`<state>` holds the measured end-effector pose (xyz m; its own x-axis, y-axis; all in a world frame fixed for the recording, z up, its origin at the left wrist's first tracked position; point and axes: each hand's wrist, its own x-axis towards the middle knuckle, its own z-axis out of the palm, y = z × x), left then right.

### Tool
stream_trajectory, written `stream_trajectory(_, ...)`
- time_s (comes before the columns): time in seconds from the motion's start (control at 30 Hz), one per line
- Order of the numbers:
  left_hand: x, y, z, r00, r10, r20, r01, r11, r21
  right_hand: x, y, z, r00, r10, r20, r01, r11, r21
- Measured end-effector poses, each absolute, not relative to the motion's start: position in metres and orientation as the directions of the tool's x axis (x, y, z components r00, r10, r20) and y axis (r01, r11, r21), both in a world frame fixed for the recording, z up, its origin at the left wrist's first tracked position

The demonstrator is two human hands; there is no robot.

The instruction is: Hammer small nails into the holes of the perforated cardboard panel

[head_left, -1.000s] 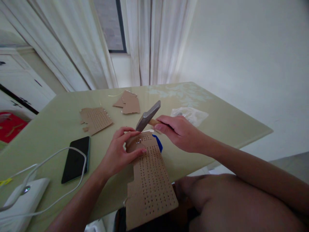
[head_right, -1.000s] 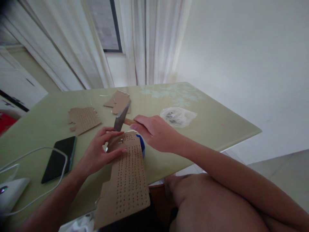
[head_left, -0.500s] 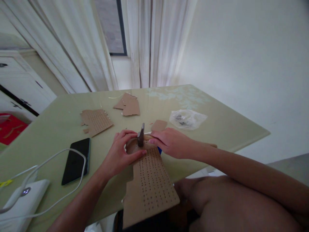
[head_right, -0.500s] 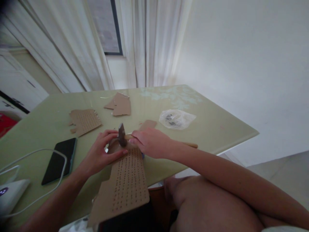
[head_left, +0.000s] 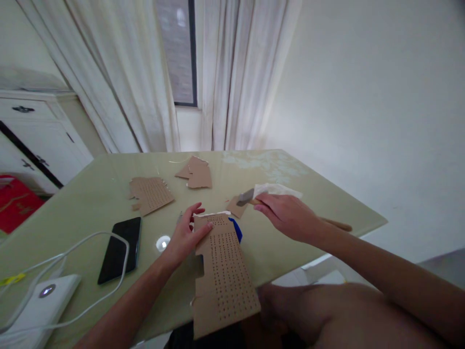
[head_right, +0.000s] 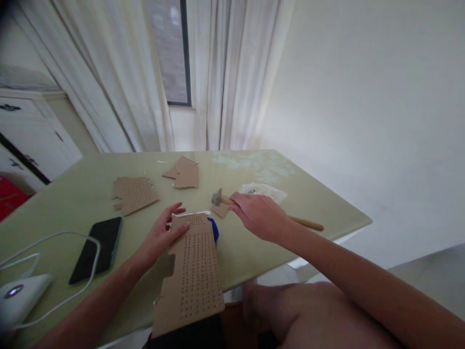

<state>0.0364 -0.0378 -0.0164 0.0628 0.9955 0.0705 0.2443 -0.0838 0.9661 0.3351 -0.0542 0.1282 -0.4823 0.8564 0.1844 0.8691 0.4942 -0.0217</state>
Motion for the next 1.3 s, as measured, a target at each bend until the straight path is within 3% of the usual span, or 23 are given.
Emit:
stream_trajectory(0.1, 0.041, -0.039, -0.015, 0.109, 0.993, -0.041, 0.076, 0.033, 0.997, 0.345, -0.082, 0.121, -0.476, 0.874, 0.102, 0.878, 0.464, 0.121)
stream_trajectory(0.17, 0.044, -0.042, -0.013, 0.102, 0.989, -0.103, -0.009, 0.105, 0.994, 0.351, -0.102, 0.110, -0.459, 0.878, 0.134, 0.888, 0.446, 0.115)
stream_trajectory(0.33, 0.045, -0.044, -0.014, 0.185, 0.968, -0.170, -0.113, 0.193, 0.975, 0.363, -0.143, 0.072, -0.413, 0.804, 0.428, 0.885, 0.465, -0.019)
stream_trajectory(0.5, 0.047, -0.047, -0.016, 0.214, 0.947, -0.239, -0.215, 0.284, 0.934, 0.369, -0.167, 0.049, -0.247, 0.752, 0.611, 0.845, 0.476, -0.245)
stream_trajectory(0.7, 0.053, -0.053, -0.013, 0.146, 0.945, -0.291, -0.295, 0.323, 0.899, 0.350, -0.158, 0.061, 0.075, 0.898, 0.434, 0.675, 0.275, -0.685)
stream_trajectory(0.8, 0.056, -0.052, -0.018, 0.142, 0.940, -0.311, -0.291, 0.340, 0.894, 0.327, -0.137, 0.068, 0.178, 0.941, 0.289, 0.384, 0.204, -0.901)
stream_trajectory(0.87, 0.057, -0.050, -0.020, 0.136, 0.937, -0.321, -0.304, 0.348, 0.887, 0.314, -0.122, 0.071, 0.106, 0.983, 0.149, 0.139, 0.134, -0.981)
stream_trajectory(1.03, 0.061, -0.052, -0.021, 0.119, 0.932, -0.342, -0.310, 0.362, 0.879, 0.301, -0.074, 0.061, -0.114, 0.993, -0.029, -0.331, -0.065, -0.941)
stream_trajectory(1.3, 0.057, -0.055, -0.030, 0.113, 0.906, -0.408, -0.321, 0.422, 0.848, 0.293, 0.025, 0.018, -0.236, 0.971, -0.040, -0.480, -0.152, -0.864)
